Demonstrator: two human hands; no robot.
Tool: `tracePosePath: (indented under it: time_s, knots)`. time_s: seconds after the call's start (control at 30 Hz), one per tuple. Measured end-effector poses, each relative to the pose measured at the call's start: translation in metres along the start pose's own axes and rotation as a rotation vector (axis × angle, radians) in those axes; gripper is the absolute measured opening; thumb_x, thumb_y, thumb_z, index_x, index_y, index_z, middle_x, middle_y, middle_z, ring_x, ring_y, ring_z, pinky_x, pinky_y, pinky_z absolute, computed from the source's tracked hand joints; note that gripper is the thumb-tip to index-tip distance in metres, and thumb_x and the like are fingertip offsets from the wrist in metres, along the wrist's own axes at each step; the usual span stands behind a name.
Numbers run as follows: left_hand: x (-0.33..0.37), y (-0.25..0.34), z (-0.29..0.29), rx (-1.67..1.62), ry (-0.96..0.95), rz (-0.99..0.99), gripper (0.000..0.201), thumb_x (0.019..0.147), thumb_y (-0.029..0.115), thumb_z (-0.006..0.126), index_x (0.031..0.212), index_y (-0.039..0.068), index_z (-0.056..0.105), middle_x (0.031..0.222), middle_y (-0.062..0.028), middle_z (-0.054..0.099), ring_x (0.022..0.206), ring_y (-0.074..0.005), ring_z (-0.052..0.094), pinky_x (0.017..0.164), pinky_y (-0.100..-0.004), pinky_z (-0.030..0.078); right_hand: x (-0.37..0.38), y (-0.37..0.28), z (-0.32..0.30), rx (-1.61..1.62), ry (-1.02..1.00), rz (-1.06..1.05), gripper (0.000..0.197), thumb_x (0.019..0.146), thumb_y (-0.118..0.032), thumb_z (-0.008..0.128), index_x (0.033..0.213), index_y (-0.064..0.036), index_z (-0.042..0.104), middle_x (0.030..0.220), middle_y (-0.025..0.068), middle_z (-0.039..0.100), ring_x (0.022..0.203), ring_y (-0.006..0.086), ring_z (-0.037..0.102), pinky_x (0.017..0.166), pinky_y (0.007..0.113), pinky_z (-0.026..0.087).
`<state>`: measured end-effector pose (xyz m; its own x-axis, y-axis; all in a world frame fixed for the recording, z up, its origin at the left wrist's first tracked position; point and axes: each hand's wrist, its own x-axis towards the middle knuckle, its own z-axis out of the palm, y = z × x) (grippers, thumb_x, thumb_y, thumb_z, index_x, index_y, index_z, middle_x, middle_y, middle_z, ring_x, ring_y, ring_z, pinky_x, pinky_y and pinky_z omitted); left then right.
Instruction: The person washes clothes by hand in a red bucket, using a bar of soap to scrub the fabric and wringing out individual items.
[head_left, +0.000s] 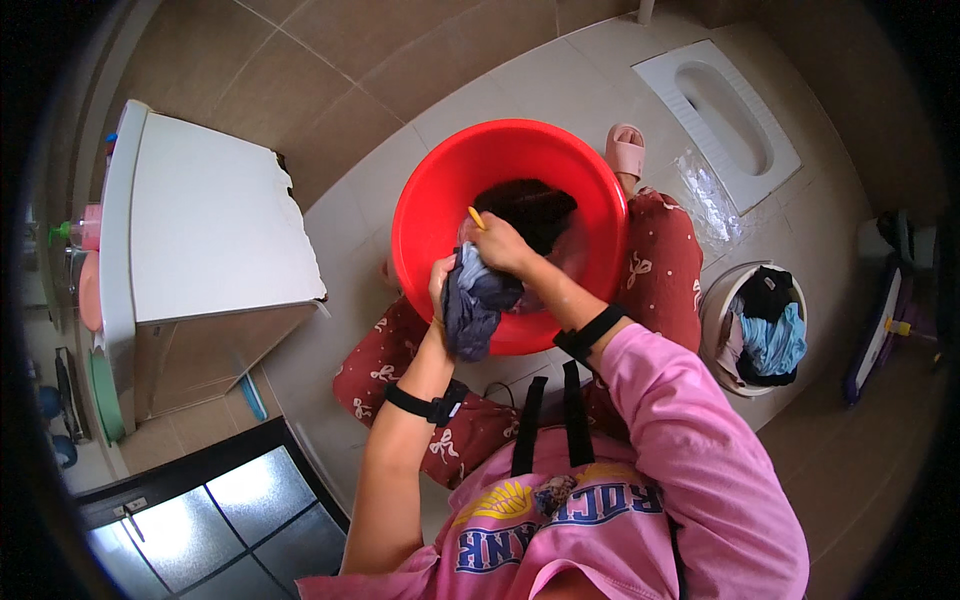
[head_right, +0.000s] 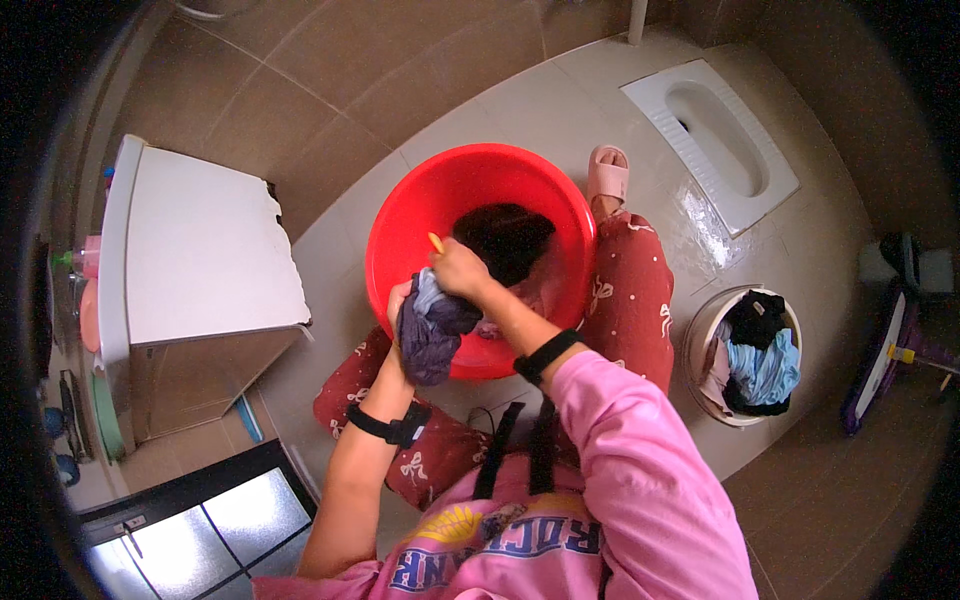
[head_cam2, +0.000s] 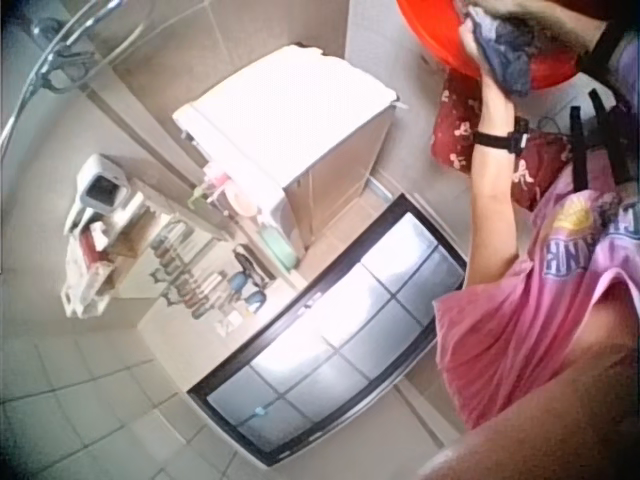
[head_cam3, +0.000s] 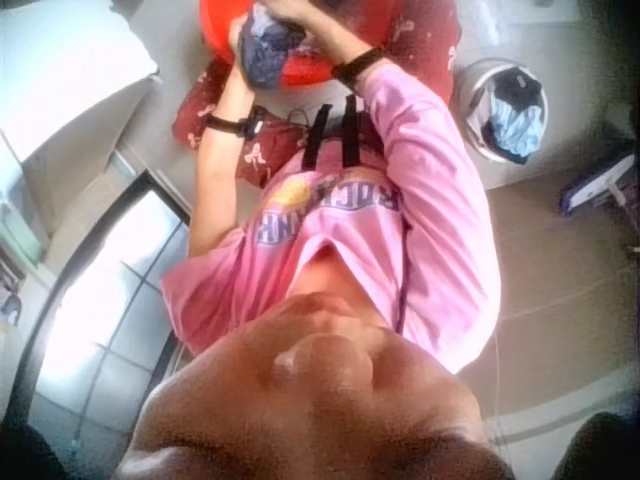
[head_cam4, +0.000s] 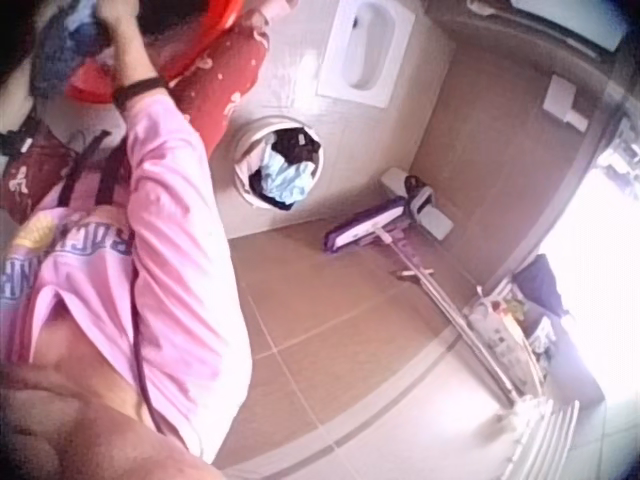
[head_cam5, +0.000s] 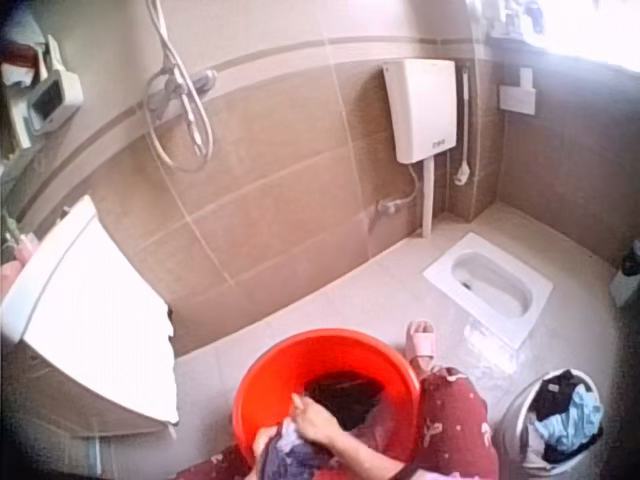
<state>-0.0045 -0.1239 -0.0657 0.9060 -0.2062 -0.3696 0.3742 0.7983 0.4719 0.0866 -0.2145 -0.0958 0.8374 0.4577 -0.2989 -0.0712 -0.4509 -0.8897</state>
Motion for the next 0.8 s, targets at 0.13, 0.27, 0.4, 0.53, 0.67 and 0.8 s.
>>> tracePosePath:
  time_s: [0.13, 0.27, 0.4, 0.53, 0.67, 0.8]
  knots:
    - [-0.007, 0.019, 0.024, -0.165, 0.025, 0.123, 0.041, 0.079, 0.034, 0.037, 0.095, 0.001, 0.054, 0.088, -0.0142, 0.060, 0.079, -0.0278, 0.058, 0.074, -0.0375, 0.047, -0.022, 0.015, 0.003, 0.788, -0.163, -0.018, 0.026, 0.088, -0.026, 0.041, 0.086, -0.0014, 0.049, 0.073, 0.0023, 0.050, 0.068, 0.0126, 0.046, 0.062, 0.030, 0.039]
    - [-0.011, 0.024, 0.044, -0.081, 0.122, 0.205, 0.037, 0.080, 0.035, 0.035, 0.088, 0.004, 0.054, 0.088, -0.0111, 0.059, 0.082, -0.0238, 0.057, 0.077, -0.0344, 0.045, -0.085, -0.051, 0.003, 0.430, 0.245, -0.232, 0.021, 0.089, -0.017, 0.041, 0.104, -0.0019, 0.043, 0.101, 0.0117, 0.051, 0.097, 0.0180, 0.049, 0.086, 0.030, 0.037]
    - [-0.002, 0.011, 0.032, -0.190, 0.044, 0.174, 0.037, 0.081, 0.029, 0.034, 0.096, 0.001, 0.054, 0.091, -0.0116, 0.058, 0.085, -0.0236, 0.056, 0.080, -0.0335, 0.044, -0.069, -0.037, 0.018, 0.578, 0.310, -0.217, 0.023, 0.088, -0.022, 0.041, 0.101, -0.0032, 0.044, 0.093, 0.0111, 0.049, 0.087, 0.0175, 0.047, 0.081, 0.029, 0.037]
    - [-0.004, 0.017, 0.044, -0.096, -0.300, 0.069, 0.036, 0.085, 0.026, 0.032, 0.099, 0.001, 0.054, 0.101, -0.0126, 0.057, 0.092, -0.0238, 0.056, 0.085, -0.0332, 0.042, -0.034, 0.018, 0.027, 1.228, 0.040, 0.074, 0.025, 0.088, -0.027, 0.044, 0.100, -0.0054, 0.049, 0.084, 0.0039, 0.054, 0.073, 0.0133, 0.053, 0.067, 0.027, 0.044]
    - [-0.007, 0.015, 0.044, 0.901, 0.085, 0.432, 0.037, 0.086, 0.031, 0.033, 0.103, 0.004, 0.051, 0.106, -0.0076, 0.055, 0.097, -0.0235, 0.052, 0.088, -0.0347, 0.039, -0.046, 0.015, -0.007, 1.358, -0.262, 0.326, 0.021, 0.083, -0.023, 0.051, 0.094, -0.0048, 0.053, 0.085, 0.0065, 0.060, 0.075, 0.0159, 0.058, 0.068, 0.028, 0.048]
    - [-0.016, 0.041, 0.018, 0.148, 0.074, 0.015, 0.053, 0.085, 0.041, 0.033, 0.119, 0.001, 0.039, 0.118, -0.0154, 0.046, 0.108, -0.0307, 0.046, 0.095, -0.0415, 0.033, -0.047, -0.028, -0.068, 1.429, 0.022, 0.493, 0.012, 0.082, -0.014, 0.049, 0.088, -0.0044, 0.051, 0.083, 0.0085, 0.058, 0.074, 0.0180, 0.057, 0.070, 0.032, 0.048]
